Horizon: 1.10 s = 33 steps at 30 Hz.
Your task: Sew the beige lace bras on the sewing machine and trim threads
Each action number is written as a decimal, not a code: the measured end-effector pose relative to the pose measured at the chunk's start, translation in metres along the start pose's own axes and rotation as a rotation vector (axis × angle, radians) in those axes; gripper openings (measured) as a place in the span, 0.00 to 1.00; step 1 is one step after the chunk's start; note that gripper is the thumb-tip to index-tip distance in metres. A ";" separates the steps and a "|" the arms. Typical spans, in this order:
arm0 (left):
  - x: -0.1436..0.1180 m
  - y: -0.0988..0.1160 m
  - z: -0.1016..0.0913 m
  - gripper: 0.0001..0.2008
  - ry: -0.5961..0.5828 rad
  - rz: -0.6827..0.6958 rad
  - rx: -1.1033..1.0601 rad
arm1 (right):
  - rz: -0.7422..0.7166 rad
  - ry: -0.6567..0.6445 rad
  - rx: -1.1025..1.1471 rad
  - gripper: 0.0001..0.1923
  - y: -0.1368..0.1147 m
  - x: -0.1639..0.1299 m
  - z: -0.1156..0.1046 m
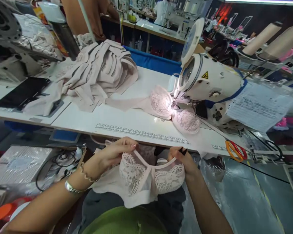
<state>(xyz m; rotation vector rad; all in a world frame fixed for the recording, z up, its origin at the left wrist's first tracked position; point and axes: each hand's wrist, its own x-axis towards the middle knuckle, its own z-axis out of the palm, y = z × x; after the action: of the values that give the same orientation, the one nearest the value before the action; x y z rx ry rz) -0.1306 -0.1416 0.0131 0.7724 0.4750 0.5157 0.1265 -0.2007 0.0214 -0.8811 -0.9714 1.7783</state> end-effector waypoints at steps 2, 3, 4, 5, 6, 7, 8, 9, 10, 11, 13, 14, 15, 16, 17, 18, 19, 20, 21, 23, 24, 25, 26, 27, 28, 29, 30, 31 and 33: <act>0.001 -0.006 0.008 0.35 0.029 0.037 -0.082 | -0.012 0.004 0.055 0.33 0.005 0.000 0.002; 0.002 -0.008 0.011 0.36 0.043 0.048 -0.104 | -0.019 -0.002 0.065 0.33 0.006 0.001 0.002; 0.002 -0.010 0.014 0.36 0.049 0.056 -0.126 | -0.026 -0.013 0.072 0.33 0.008 0.001 0.002; 0.003 -0.012 0.016 0.37 0.048 0.061 -0.146 | -0.031 -0.026 0.077 0.34 0.009 0.002 0.003; 0.003 -0.013 0.017 0.37 0.043 0.062 -0.163 | -0.033 -0.042 0.080 0.34 0.010 0.002 0.003; 0.003 -0.015 0.018 0.37 0.037 0.063 -0.178 | -0.036 -0.057 0.083 0.34 0.011 0.002 0.003; 0.003 -0.016 0.019 0.37 0.033 0.063 -0.191 | -0.037 -0.068 0.084 0.34 0.011 0.002 0.003; 0.002 -0.017 0.019 0.37 0.031 0.064 -0.203 | -0.040 -0.075 0.078 0.35 0.012 0.002 0.003; 0.002 -0.018 0.019 0.37 0.030 0.065 -0.213 | -0.043 -0.081 0.065 0.35 0.012 0.002 0.003; 0.001 -0.018 0.019 0.37 0.029 0.065 -0.220 | -0.048 -0.085 0.050 0.35 0.012 0.002 0.003; 0.001 -0.018 0.020 0.37 0.023 0.065 -0.227 | -0.054 -0.098 0.013 0.35 0.013 0.002 0.002; 0.000 -0.017 0.021 0.37 0.017 0.065 -0.228 | -0.054 -0.103 -0.005 0.35 0.013 0.002 0.001; 0.000 -0.017 0.022 0.37 0.012 0.064 -0.227 | -0.053 -0.108 -0.021 0.35 0.013 0.002 0.001; 0.000 -0.016 0.024 0.37 0.007 0.065 -0.227 | -0.052 -0.111 -0.034 0.35 0.013 0.001 -0.001; 0.000 -0.015 0.025 0.37 0.001 0.066 -0.226 | -0.053 -0.110 -0.050 0.35 0.013 0.001 -0.002; 0.000 -0.014 0.026 0.37 -0.006 0.067 -0.225 | -0.056 -0.109 -0.071 0.36 0.012 0.000 -0.004; 0.000 -0.013 0.027 0.37 -0.015 0.068 -0.224 | -0.059 -0.109 -0.097 0.36 0.011 0.000 -0.005; 0.000 -0.011 0.028 0.37 -0.025 0.068 -0.221 | -0.062 -0.110 -0.128 0.36 0.008 -0.001 -0.007; 0.000 -0.010 0.029 0.37 -0.037 0.067 -0.216 | -0.066 -0.115 -0.161 0.36 0.005 -0.002 -0.008; 0.001 -0.009 0.032 0.36 -0.067 0.065 -0.200 | -0.072 -0.127 -0.247 0.34 -0.005 -0.003 -0.007; 0.002 -0.008 0.035 0.36 -0.088 0.063 -0.188 | -0.087 -0.142 -0.337 0.32 -0.011 -0.004 -0.003; 0.004 -0.008 0.037 0.36 -0.106 0.061 -0.175 | -0.113 -0.163 -0.464 0.31 -0.017 -0.005 0.001; 0.006 -0.007 0.041 0.36 -0.121 0.057 -0.163 | -0.156 -0.191 -0.623 0.30 -0.023 -0.006 0.007; 0.009 -0.006 0.044 0.36 -0.140 0.051 -0.150 | -0.210 -0.236 -0.794 0.28 -0.028 -0.007 0.014; 0.013 -0.004 0.047 0.36 -0.160 0.049 -0.139 | -0.273 -0.292 -0.926 0.25 -0.033 -0.009 0.021; 0.017 -0.001 0.050 0.36 -0.179 0.049 -0.124 | -0.328 -0.367 -1.008 0.24 -0.037 -0.012 0.027; 0.021 0.004 0.052 0.36 -0.192 0.048 -0.101 | -0.356 -0.447 -1.028 0.24 -0.042 -0.016 0.032; 0.024 0.010 0.054 0.35 -0.202 0.046 -0.060 | -0.369 -0.509 -1.003 0.25 -0.046 -0.022 0.035; 0.028 0.026 0.059 0.29 -0.184 0.076 0.109 | -0.348 -0.538 -0.872 0.26 -0.057 -0.036 0.035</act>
<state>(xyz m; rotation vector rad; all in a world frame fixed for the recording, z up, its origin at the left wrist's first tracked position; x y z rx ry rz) -0.0813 -0.1401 0.0637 0.9359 0.3053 0.4871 0.1292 -0.2265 0.0932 -0.6598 -2.1965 1.2760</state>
